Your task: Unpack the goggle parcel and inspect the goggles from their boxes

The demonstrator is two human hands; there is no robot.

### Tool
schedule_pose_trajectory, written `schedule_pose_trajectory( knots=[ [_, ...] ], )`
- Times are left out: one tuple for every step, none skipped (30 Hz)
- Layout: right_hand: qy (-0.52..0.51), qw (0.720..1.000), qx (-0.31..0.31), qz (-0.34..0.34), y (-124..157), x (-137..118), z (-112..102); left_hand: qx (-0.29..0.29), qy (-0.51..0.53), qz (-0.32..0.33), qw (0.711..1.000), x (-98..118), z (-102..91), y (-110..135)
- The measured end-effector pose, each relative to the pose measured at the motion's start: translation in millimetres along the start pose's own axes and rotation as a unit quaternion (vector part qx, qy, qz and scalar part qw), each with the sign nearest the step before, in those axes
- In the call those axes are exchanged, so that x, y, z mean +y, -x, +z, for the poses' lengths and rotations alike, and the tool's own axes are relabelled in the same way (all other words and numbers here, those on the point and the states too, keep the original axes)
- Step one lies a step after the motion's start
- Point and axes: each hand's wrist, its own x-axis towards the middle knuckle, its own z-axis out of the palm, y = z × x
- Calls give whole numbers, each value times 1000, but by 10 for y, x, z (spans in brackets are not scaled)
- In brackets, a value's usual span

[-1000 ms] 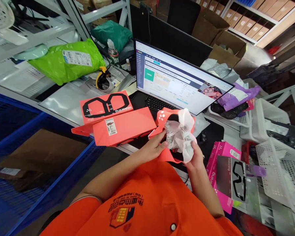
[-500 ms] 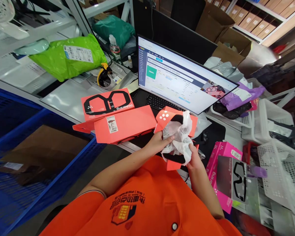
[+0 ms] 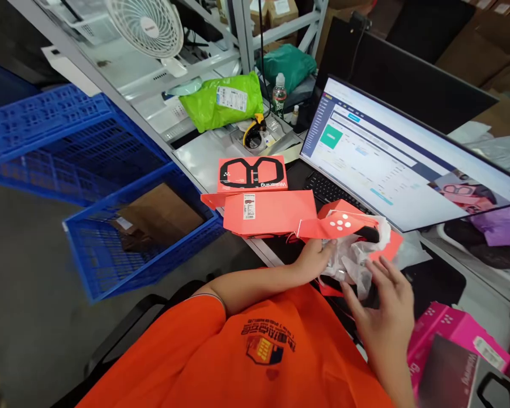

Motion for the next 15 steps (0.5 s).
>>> schedule_pose_trajectory(
  knots=[
    [51,999,-13,-6,-9,-47,27,1,0,8,1000,-9,-5,-1],
    [92,996,-21,-2,-19,-72,65,2,-1,14,1000,-19,-10,0],
    [123,992,-21,4,-30,-75,110,3,-5,17,1000,-29,-18,5],
    [146,989,-16,6,-41,-60,156,2,-12,15,1000,-37,-28,11],
    [164,986,-7,1,-52,-31,198,-2,-18,13,1000,-43,-40,17],
    [178,984,1,-11,-62,4,231,-7,-23,11,1000,-48,-52,23],
    [191,981,9,-27,-73,42,254,-12,-25,11,1000,-51,-65,25],
    [200,979,15,-43,-82,77,266,-16,-25,12,999,-55,-77,25],
    [204,977,19,-58,-90,107,268,-18,-22,16,999,-58,-88,22],
    [202,977,23,-67,-96,132,260,-18,-18,21,999,-62,-99,16],
    [193,978,29,-69,-100,152,247,-14,-12,23,1000,-66,-109,7],
    [178,981,36,-65,-102,169,230,-6,-7,21,1000,-70,-120,-2],
    [159,985,42,-54,-102,183,212,4,-2,15,1000,-75,-131,-13],
    [140,988,48,-38,-101,196,196,17,1,6,1000,-82,-143,-23],
    [117,991,58,-15,-102,211,182,28,5,-7,1000,-89,-154,-35]
  ],
)
